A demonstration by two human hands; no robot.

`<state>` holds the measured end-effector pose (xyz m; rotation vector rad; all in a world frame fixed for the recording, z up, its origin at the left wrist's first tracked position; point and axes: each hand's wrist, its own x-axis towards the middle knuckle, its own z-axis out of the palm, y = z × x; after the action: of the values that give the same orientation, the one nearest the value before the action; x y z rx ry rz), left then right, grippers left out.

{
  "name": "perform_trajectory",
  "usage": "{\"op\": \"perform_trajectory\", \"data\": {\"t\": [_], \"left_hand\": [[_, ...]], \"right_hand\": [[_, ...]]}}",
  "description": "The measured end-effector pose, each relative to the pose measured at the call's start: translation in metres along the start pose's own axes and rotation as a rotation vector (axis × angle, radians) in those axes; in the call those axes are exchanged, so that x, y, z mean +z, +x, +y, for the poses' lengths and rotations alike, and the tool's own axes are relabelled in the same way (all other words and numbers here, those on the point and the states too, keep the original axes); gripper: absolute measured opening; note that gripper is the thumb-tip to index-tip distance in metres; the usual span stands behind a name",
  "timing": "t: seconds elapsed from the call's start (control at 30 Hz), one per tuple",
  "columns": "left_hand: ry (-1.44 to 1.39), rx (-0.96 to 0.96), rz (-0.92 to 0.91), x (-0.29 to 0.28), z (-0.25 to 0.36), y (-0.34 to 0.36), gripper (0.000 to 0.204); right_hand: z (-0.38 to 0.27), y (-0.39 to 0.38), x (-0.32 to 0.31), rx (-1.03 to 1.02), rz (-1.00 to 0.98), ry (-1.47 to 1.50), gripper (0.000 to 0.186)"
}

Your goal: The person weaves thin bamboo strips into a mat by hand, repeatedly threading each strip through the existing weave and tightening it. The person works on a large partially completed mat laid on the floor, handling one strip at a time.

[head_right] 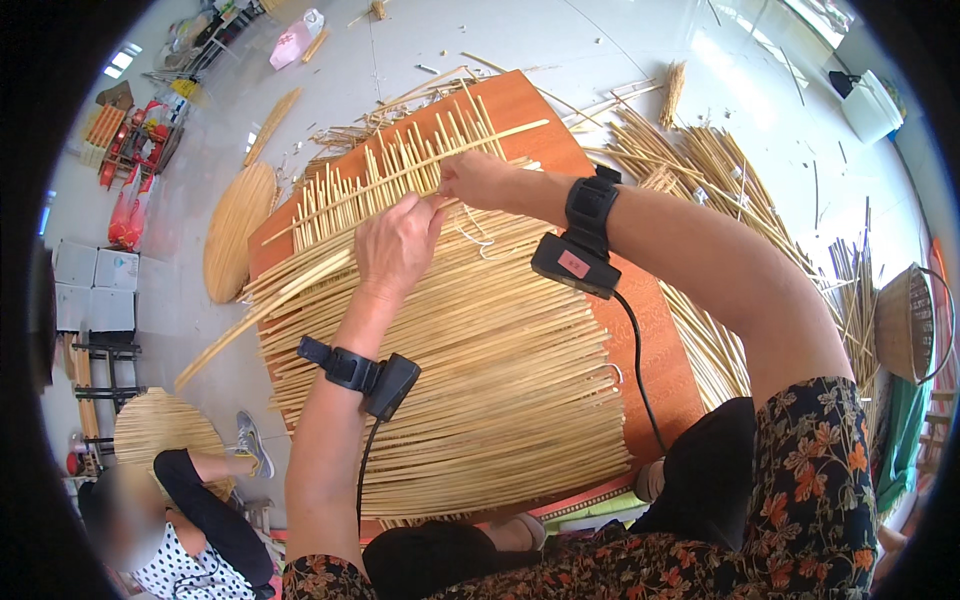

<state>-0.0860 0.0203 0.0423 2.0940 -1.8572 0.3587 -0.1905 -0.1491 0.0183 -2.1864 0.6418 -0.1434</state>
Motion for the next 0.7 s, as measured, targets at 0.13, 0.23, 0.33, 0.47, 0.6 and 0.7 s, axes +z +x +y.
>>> {"op": "perform_trajectory", "data": {"t": [0.13, 0.23, 0.33, 0.47, 0.6, 0.7], "left_hand": [[-0.048, -0.037, -0.041, 0.003, -0.005, 0.008, 0.016], [-0.056, -0.042, -0.041, 0.007, -0.007, 0.021, 0.017], [-0.074, -0.022, 0.002, 0.009, -0.014, 0.029, 0.018], [-0.049, -0.036, 0.001, 0.006, -0.034, 0.023, 0.018], [-0.022, -0.004, -0.033, 0.006, -0.039, 0.025, 0.018], [-0.041, 0.006, -0.086, 0.012, -0.015, 0.044, 0.017]], "right_hand": [[0.011, 0.031, 0.013, -0.274, 0.006, -0.557, 0.022], [0.011, 0.043, 0.013, -0.069, 0.109, -0.473, 0.020], [0.017, 0.061, 0.007, -0.286, 0.088, -0.764, 0.018], [-0.024, 0.043, -0.016, -0.054, -0.001, -0.211, 0.023], [-0.023, 0.043, -0.005, -0.137, 0.010, -0.374, 0.021], [0.019, 0.063, -0.007, -0.208, 0.140, -0.713, 0.021]]}}
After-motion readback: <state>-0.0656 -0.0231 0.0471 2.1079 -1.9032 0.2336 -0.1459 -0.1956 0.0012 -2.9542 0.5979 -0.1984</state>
